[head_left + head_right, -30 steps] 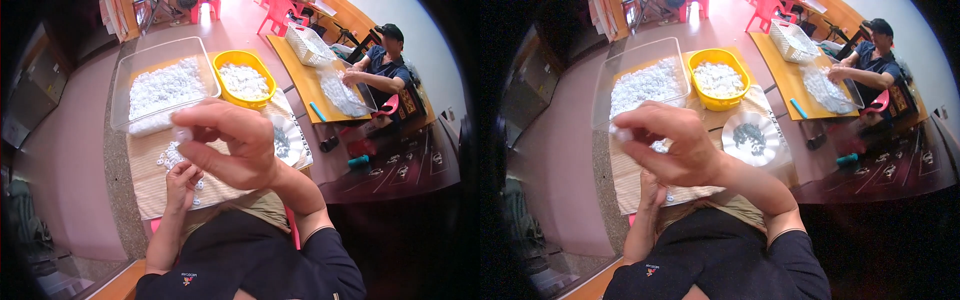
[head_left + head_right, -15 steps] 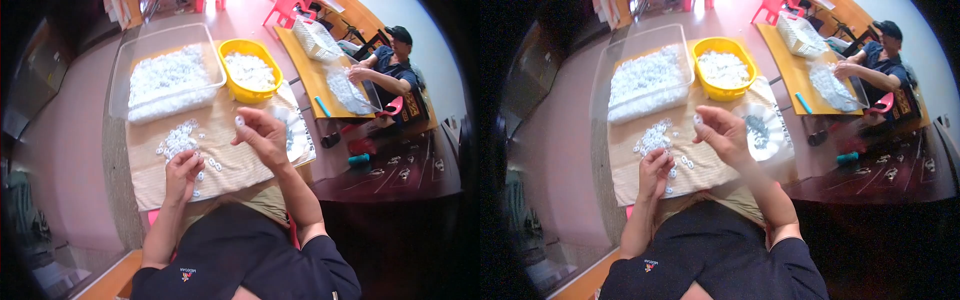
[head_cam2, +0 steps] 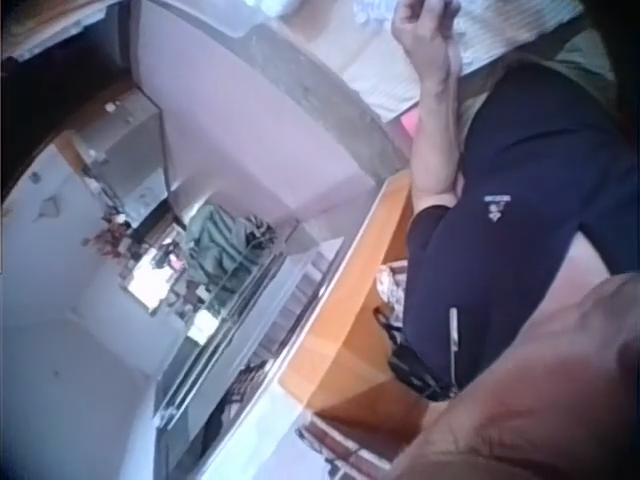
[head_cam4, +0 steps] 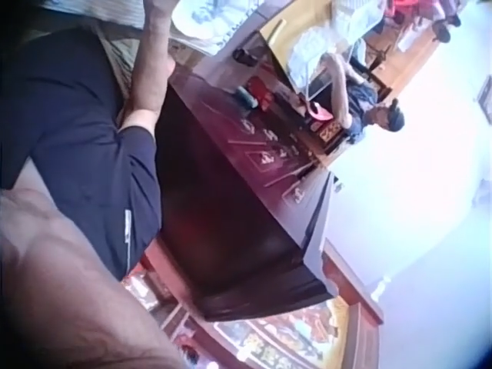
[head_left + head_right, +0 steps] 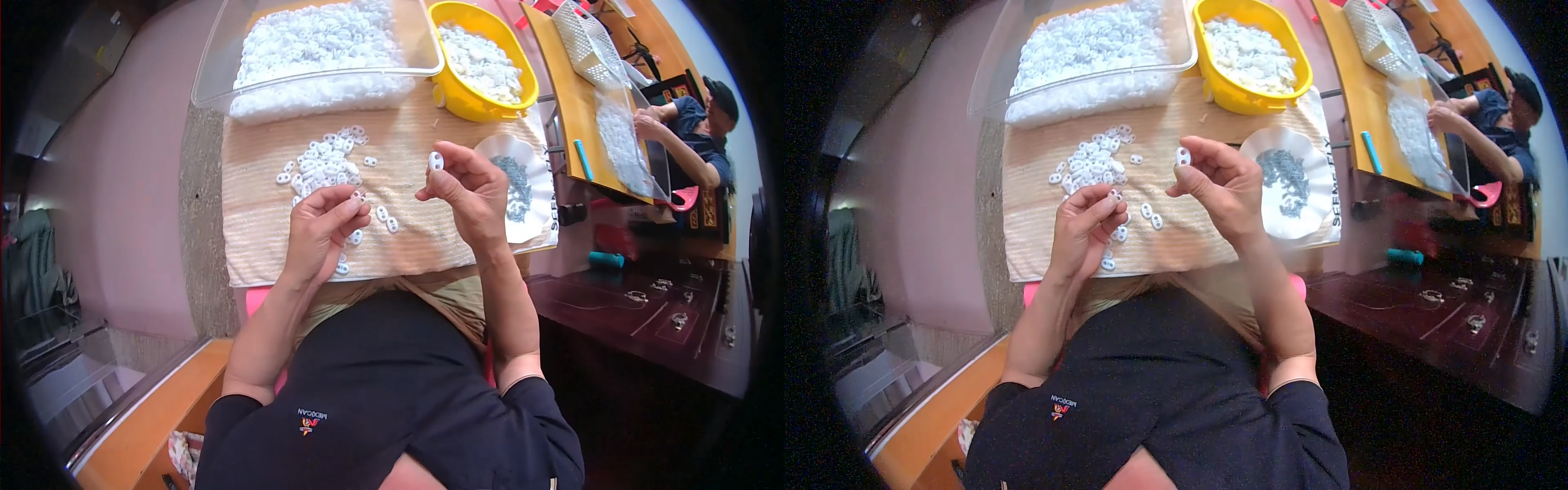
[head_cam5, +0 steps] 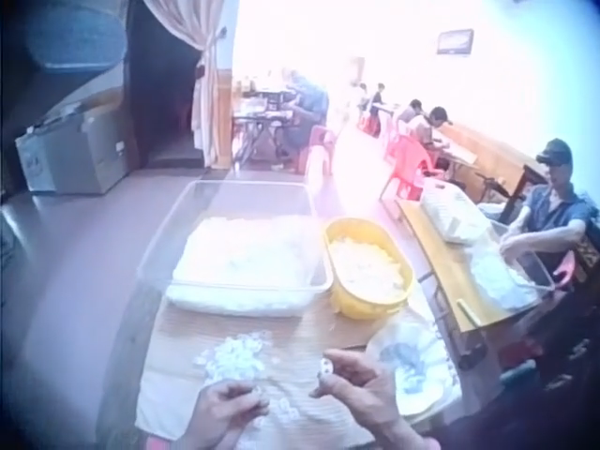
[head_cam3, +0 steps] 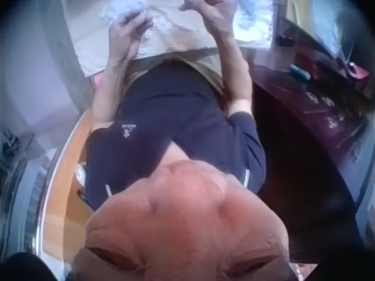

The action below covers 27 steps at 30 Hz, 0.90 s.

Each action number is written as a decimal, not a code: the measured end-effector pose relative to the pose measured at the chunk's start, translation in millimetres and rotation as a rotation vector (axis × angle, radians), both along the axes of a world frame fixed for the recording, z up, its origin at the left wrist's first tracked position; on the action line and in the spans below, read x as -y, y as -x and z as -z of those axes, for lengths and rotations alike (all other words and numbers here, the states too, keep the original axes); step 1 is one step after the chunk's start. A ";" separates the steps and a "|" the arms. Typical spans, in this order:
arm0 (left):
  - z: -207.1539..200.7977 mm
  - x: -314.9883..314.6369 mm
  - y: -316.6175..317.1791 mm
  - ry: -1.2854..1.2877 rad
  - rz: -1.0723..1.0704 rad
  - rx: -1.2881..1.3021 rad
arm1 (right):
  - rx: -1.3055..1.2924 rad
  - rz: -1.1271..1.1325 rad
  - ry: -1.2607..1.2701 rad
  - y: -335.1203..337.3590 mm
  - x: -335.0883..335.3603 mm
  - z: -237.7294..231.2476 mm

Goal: Manually inserting small blue pins into white plastic connectors at a workstation.

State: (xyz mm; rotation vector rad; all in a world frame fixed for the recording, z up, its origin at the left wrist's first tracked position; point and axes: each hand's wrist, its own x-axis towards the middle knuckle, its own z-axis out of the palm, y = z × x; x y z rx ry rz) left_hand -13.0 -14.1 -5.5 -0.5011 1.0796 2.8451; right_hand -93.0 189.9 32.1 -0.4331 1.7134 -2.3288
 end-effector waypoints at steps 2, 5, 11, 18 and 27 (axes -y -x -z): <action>0.5 -0.1 0.5 0.002 0.015 -0.004 | 0.008 -0.004 -0.016 0.3 1.3 4.0; 4.7 2.2 -3.0 -0.004 0.013 0.013 | 0.047 -0.006 -0.030 -1.6 3.5 12.3; 1.2 1.2 -2.9 -0.008 0.021 0.021 | 0.077 -0.038 0.010 -0.2 0.6 20.6; 2.6 1.8 -1.8 -0.006 0.025 -0.003 | 0.088 -0.058 -0.130 -0.3 2.4 26.5; 0.6 2.6 -0.6 0.013 0.036 0.022 | 0.124 -0.107 -0.131 -3.4 10.9 32.2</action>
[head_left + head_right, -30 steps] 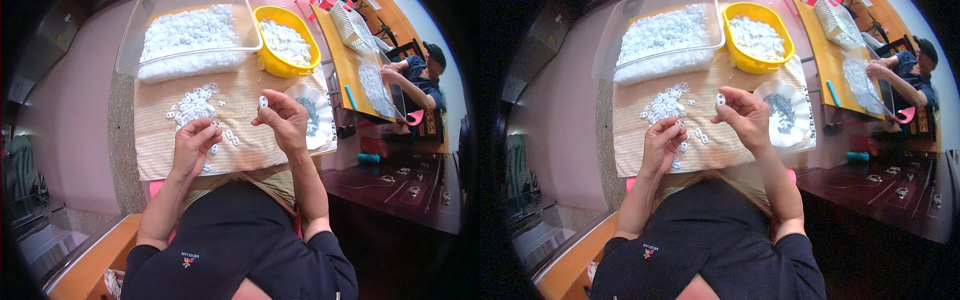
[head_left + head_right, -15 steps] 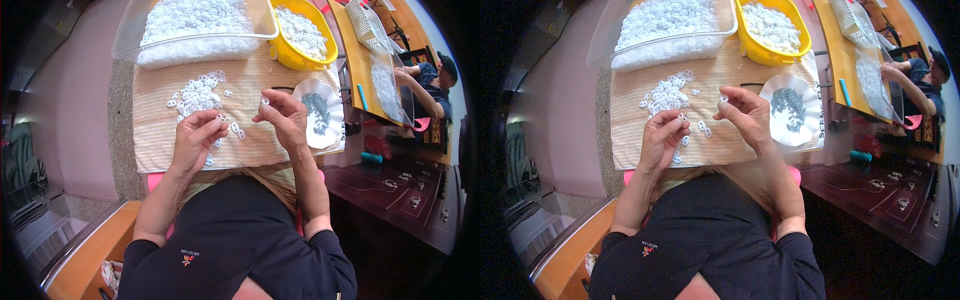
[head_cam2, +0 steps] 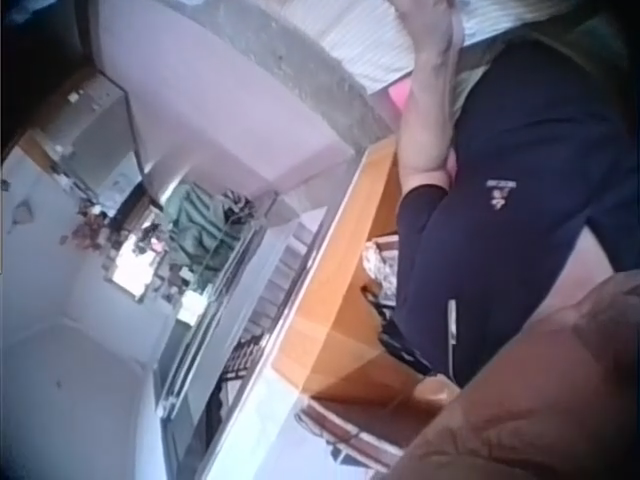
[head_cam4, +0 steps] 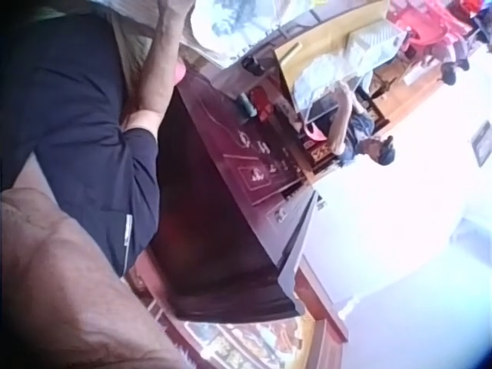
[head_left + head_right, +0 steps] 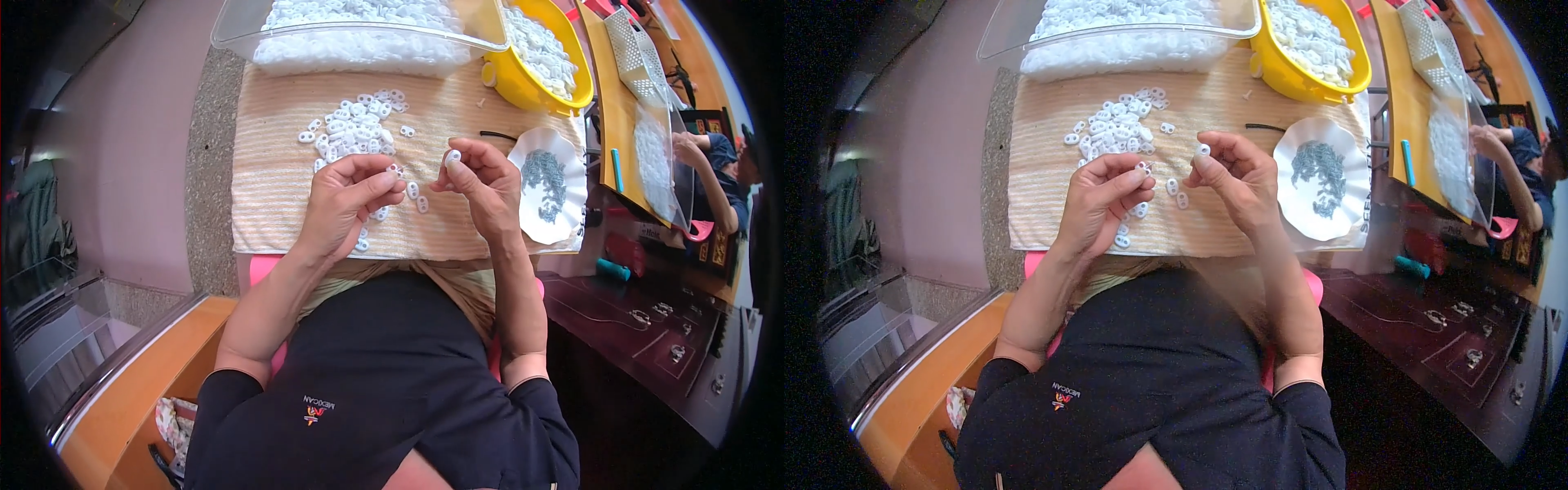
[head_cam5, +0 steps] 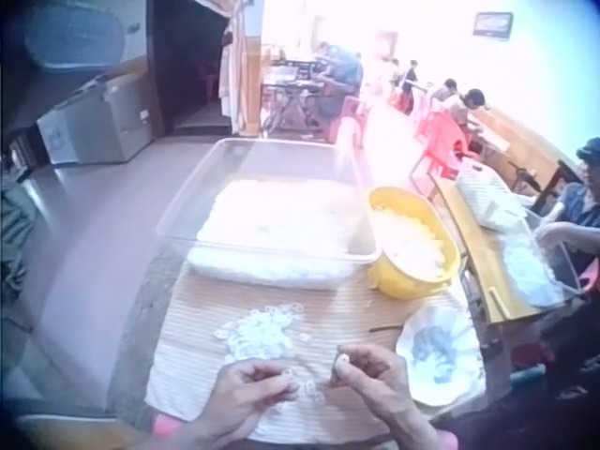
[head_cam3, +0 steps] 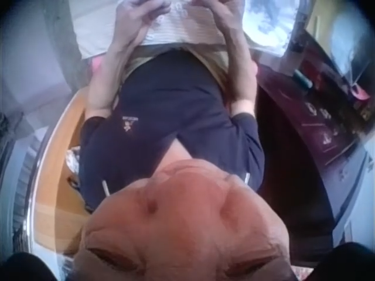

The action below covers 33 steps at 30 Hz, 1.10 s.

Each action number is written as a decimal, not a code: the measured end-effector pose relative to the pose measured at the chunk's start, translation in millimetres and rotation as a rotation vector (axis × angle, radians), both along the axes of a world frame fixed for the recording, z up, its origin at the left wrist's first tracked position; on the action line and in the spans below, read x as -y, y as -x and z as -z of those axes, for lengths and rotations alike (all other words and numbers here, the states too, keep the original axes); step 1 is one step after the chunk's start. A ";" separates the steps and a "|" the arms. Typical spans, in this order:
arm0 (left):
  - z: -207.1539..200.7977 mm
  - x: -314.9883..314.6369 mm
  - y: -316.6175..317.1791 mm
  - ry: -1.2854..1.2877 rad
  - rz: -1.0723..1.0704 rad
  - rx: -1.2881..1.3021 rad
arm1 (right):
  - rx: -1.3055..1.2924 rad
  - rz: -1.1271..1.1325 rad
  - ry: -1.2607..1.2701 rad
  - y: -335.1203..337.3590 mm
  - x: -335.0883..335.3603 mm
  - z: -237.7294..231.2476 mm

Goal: Manually inserting small blue pins into white plastic connectors at a workstation.

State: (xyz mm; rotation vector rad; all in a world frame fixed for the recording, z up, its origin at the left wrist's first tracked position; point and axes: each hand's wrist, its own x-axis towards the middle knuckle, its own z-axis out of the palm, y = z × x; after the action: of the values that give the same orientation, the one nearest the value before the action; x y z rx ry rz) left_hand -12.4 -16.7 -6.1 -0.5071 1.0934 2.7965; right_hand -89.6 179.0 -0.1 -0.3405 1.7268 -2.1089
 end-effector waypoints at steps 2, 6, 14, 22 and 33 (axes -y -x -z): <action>2.5 0.8 -0.6 0.002 0.005 0.003 | -0.003 -0.008 0.008 -2.3 1.8 1.9; 4.5 1.3 -1.2 0.009 0.018 0.004 | 0.039 -0.045 -0.024 -6.1 5.1 4.1; 2.6 0.7 -1.1 0.048 0.030 0.018 | 0.064 -0.104 -0.081 -8.7 6.2 10.2; -0.5 -1.4 -0.5 0.071 0.033 0.044 | 0.050 -0.124 -0.067 -12.1 9.3 9.8; 0.5 0.7 -1.8 0.064 0.069 0.016 | 0.098 -0.148 -0.024 -14.7 13.7 11.0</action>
State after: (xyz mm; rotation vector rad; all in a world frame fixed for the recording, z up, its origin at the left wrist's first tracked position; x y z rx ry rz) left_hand -10.6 -17.4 -6.6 -0.4876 1.1769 2.7017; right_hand -74.9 165.3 -11.1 -0.3412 1.6190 -1.9651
